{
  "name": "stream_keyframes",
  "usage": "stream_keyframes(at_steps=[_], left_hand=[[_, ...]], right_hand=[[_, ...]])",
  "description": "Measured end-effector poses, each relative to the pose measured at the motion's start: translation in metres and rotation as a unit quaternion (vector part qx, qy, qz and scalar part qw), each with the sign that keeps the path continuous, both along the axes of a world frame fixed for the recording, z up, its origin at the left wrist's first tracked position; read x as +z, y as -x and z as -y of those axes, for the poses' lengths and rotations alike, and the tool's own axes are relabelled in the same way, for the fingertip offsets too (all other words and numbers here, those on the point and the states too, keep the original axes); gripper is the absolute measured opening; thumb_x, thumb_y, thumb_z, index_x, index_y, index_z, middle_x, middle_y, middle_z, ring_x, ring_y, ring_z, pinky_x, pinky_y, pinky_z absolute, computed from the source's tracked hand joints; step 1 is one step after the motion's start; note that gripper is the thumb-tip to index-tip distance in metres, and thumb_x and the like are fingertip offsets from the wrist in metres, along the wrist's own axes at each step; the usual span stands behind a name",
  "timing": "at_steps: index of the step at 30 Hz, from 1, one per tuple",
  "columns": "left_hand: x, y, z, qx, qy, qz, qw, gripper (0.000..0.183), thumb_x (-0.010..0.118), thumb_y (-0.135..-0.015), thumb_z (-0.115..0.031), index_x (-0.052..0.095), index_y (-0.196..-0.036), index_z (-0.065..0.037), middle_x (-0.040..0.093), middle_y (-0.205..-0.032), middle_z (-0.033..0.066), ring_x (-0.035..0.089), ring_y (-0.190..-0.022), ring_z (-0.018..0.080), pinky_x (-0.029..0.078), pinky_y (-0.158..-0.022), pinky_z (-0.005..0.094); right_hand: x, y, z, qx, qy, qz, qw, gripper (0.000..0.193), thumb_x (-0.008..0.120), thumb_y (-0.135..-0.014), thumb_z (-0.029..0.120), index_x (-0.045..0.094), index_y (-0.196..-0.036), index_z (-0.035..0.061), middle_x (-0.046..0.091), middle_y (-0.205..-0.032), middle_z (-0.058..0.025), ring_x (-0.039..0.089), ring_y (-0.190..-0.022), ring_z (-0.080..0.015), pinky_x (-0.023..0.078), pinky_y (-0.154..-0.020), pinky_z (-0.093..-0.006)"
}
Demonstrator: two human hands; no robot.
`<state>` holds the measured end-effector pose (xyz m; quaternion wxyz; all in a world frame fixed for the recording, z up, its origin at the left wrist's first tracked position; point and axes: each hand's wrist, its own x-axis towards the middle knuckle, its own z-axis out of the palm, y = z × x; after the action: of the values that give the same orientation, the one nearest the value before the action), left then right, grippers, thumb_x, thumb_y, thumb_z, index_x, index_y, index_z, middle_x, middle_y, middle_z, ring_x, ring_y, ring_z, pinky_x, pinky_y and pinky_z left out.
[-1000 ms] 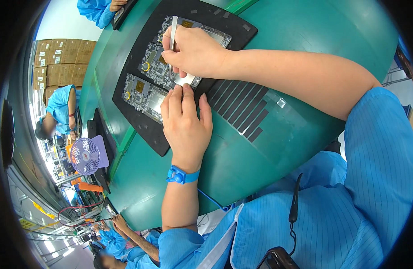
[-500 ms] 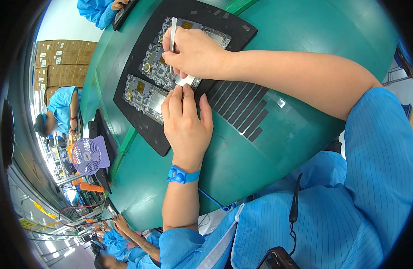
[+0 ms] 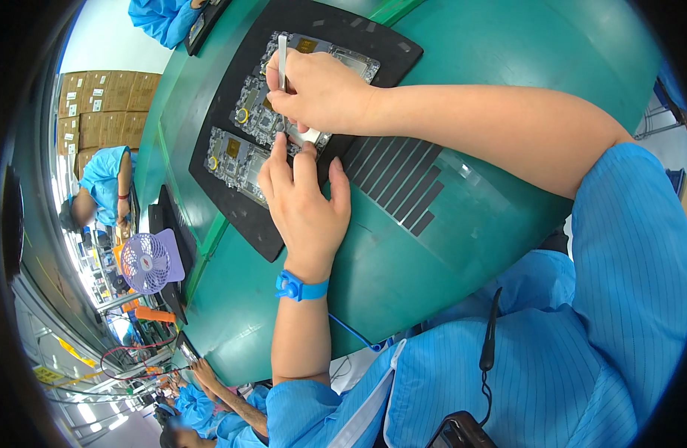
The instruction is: The person uses tweezers to pick up small white rectangular components and place them onto circuit boards arranged on a black tray. The person repeatedly picks components from a strip and applies them to specific spots on the boards, occasionally adjusting the boards or the component strip.
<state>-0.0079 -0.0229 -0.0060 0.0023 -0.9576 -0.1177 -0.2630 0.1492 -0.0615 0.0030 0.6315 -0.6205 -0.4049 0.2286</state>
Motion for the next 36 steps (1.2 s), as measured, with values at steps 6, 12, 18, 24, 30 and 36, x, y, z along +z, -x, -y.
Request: stream_keyframes(at_steps=[6,12,18,24,30,36], left_hand=[[0.005,0.0,-0.003,-0.022,-0.001,-0.026,0.999,0.035,0.069,-0.079,-0.014,0.059,-0.106,0.007,0.05,-0.122,0.0313,0.05,-0.106,0.0423,0.045,-0.089,0.0465],[-0.001,0.002,0.0,-0.007,-0.042,-0.031,0.999,0.034,0.067,-0.083,-0.014,0.059,-0.11,0.007,0.053,-0.121,0.0282,0.052,-0.107,0.0401,0.046,-0.09,0.0446],[-0.007,0.003,0.004,0.003,-0.051,-0.012,0.999,0.035,0.067,-0.084,-0.013,0.06,-0.112,0.008,0.056,-0.119,0.0253,0.054,-0.105,0.0375,0.047,-0.09,0.0433],[-0.004,0.002,0.005,0.0,-0.023,0.005,1.0,0.036,0.069,-0.082,-0.012,0.06,-0.111,0.008,0.057,-0.114,0.0226,0.055,-0.103,0.037,0.047,-0.087,0.0433],[-0.004,0.002,0.005,-0.005,-0.033,0.002,0.999,0.036,0.069,-0.081,-0.011,0.06,-0.11,0.008,0.057,-0.112,0.0211,0.055,-0.102,0.0361,0.048,-0.086,0.0429],[-0.003,0.003,0.004,-0.004,-0.025,-0.009,1.0,0.037,0.068,-0.082,-0.014,0.059,-0.111,0.008,0.054,-0.116,0.0233,0.053,-0.105,0.0382,0.049,-0.086,0.0422]], right_hand=[[-0.003,0.0,0.001,0.001,-0.005,0.031,0.999,0.017,0.058,-0.092,0.015,0.045,-0.096,0.0054,0.06,-0.063,-0.0054,0.059,-0.05,-0.01,0.046,-0.048,-0.0259],[0.002,0.003,0.007,-0.018,-0.023,-0.017,0.999,0.018,0.058,-0.093,0.016,0.044,-0.095,0.0061,0.061,-0.064,-0.0053,0.059,-0.05,-0.0093,0.044,-0.046,-0.0249],[-0.01,0.003,0.003,0.009,-0.061,0.061,0.996,0.017,0.058,-0.094,0.017,0.044,-0.094,0.0064,0.061,-0.064,-0.0055,0.058,-0.05,-0.0086,0.043,-0.046,-0.0233],[-0.011,0.002,0.003,0.002,-0.061,0.081,0.995,0.019,0.059,-0.093,0.018,0.044,-0.093,0.0066,0.061,-0.065,-0.0053,0.057,-0.051,-0.0092,0.043,-0.046,-0.0235],[-0.014,0.002,0.002,-0.005,-0.07,0.156,0.985,0.018,0.061,-0.092,0.017,0.046,-0.093,0.0065,0.059,-0.064,-0.0042,0.058,-0.053,-0.0108,0.043,-0.049,-0.0257],[-0.018,0.002,0.001,-0.017,-0.071,0.199,0.977,0.019,0.062,-0.09,0.016,0.046,-0.093,0.0062,0.058,-0.064,-0.0046,0.058,-0.055,-0.0123,0.042,-0.05,-0.0274]])
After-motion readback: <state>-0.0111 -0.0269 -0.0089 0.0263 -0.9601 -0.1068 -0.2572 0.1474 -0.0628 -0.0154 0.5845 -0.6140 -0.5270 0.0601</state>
